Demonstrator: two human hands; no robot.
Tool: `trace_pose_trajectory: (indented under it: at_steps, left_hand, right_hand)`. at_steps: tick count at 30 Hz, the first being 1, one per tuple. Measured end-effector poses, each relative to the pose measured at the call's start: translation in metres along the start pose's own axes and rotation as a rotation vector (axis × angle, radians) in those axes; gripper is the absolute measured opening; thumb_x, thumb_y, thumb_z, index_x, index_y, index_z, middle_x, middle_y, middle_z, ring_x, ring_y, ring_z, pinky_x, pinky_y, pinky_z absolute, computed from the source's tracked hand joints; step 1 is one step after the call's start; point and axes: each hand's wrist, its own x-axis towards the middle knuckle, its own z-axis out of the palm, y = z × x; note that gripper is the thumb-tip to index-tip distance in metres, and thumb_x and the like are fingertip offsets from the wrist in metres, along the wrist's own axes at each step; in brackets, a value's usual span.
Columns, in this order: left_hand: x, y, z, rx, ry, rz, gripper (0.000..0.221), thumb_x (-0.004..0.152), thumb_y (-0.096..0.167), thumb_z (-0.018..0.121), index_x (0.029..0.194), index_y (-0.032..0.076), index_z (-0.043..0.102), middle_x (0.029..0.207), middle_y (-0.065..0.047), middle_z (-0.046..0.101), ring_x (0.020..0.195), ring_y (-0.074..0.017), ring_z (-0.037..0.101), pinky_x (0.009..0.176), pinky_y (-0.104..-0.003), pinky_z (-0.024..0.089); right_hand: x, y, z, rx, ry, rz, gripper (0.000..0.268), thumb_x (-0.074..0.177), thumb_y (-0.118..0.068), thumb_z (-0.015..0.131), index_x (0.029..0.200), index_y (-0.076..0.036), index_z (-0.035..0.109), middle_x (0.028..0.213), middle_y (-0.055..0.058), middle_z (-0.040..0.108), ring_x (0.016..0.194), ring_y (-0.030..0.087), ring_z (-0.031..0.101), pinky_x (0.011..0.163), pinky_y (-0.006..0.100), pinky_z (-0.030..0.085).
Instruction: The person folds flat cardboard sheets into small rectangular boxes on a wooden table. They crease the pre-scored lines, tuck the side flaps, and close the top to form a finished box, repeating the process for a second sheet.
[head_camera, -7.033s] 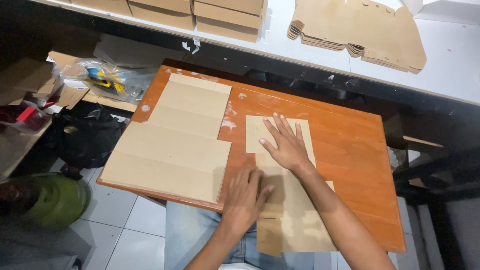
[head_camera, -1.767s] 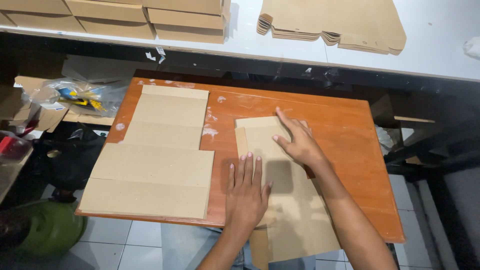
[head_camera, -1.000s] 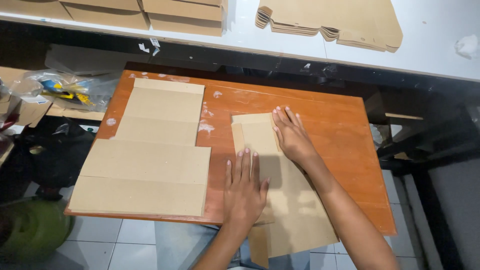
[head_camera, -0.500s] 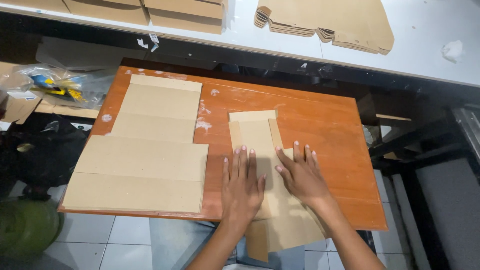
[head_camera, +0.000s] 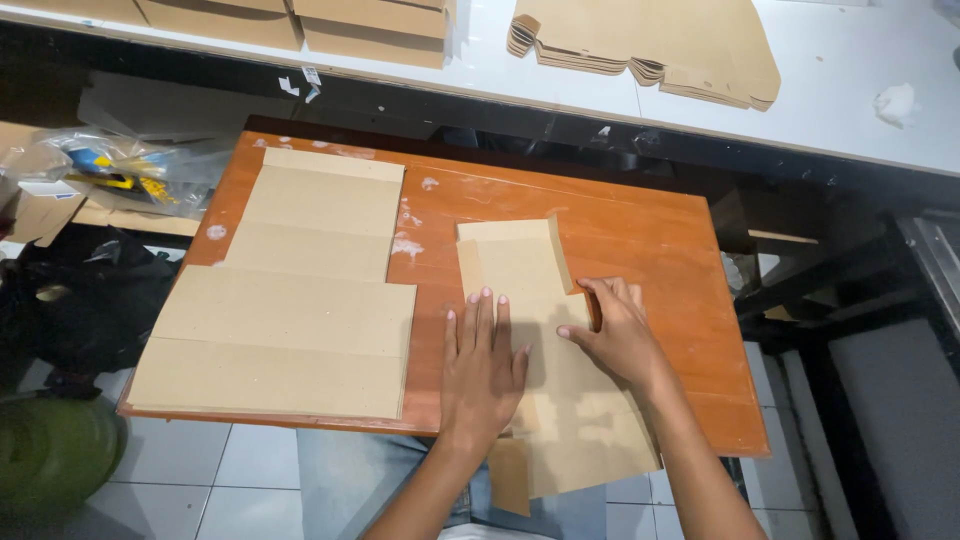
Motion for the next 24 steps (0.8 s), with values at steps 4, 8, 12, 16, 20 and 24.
trace_pose_trajectory:
  at_steps: [4, 8, 12, 16, 20, 24]
  left_hand:
    - [0.000, -0.002, 0.002, -0.018, -0.006, 0.003, 0.069, 0.107, 0.048, 0.028, 0.163, 0.009, 0.022, 0.171, -0.016, 0.016, 0.159, -0.0309, 0.008, 0.127, -0.053, -0.004]
    - [0.002, -0.005, 0.009, -0.006, 0.037, 0.015, 0.069, 0.106, 0.050, 0.025, 0.162, 0.009, 0.024, 0.170, -0.015, 0.020, 0.158, -0.0305, 0.010, 0.128, -0.053, -0.004]
    - [0.003, -0.007, 0.016, -0.031, 0.054, -0.002, 0.070, 0.105, 0.051, 0.025, 0.162, 0.010, 0.025, 0.169, -0.013, 0.022, 0.158, -0.0293, 0.010, 0.128, -0.053, -0.003]
    - [0.004, -0.009, 0.023, 0.003, 0.141, 0.011, 0.067, 0.107, 0.050, 0.025, 0.160, 0.011, 0.031, 0.166, -0.013, 0.029, 0.157, -0.0286, 0.017, 0.128, -0.052, 0.002]
    - [0.003, -0.010, 0.028, 0.016, 0.275, 0.046, 0.064, 0.107, 0.048, 0.030, 0.157, 0.009, 0.040, 0.163, -0.014, 0.038, 0.155, -0.0286, 0.024, 0.129, -0.052, 0.007]
    - [0.004, -0.010, 0.029, 0.043, 0.343, 0.048, 0.063, 0.106, 0.048, 0.035, 0.154, 0.009, 0.045, 0.160, -0.014, 0.043, 0.154, -0.0293, 0.029, 0.129, -0.053, 0.011]
  right_hand:
    - [0.017, -0.004, -0.010, -0.067, -0.157, 0.072, 0.072, 0.069, -0.025, 0.095, 0.132, -0.014, 0.061, 0.126, 0.011, 0.059, 0.133, 0.031, 0.045, 0.115, 0.045, 0.040]
    - [0.026, -0.018, -0.019, -0.098, -0.234, 0.110, 0.068, 0.065, -0.024, 0.098, 0.119, -0.005, 0.062, 0.121, 0.018, 0.060, 0.129, 0.035, 0.051, 0.110, 0.049, 0.046]
    - [0.016, -0.024, -0.010, 0.196, -0.155, 0.082, 0.065, 0.070, -0.012, 0.092, 0.124, -0.003, 0.056, 0.095, 0.015, 0.065, 0.085, 0.030, 0.067, 0.077, 0.048, 0.057]
    - [0.010, -0.025, 0.000, 0.489, -0.153, 0.119, 0.040, 0.095, -0.005, 0.065, 0.133, -0.001, 0.052, 0.083, 0.025, 0.075, 0.073, 0.029, 0.074, 0.073, 0.043, 0.064]
    - [0.016, -0.009, 0.018, 0.552, -0.135, 0.149, 0.059, 0.090, 0.004, 0.068, 0.143, -0.006, 0.044, 0.072, 0.020, 0.070, 0.054, 0.024, 0.069, 0.052, 0.033, 0.063]
    - [0.006, -0.023, 0.012, 0.418, -0.029, 0.164, 0.057, 0.092, -0.001, 0.069, 0.139, -0.009, 0.038, 0.074, 0.021, 0.071, 0.057, 0.026, 0.069, 0.052, 0.037, 0.061]
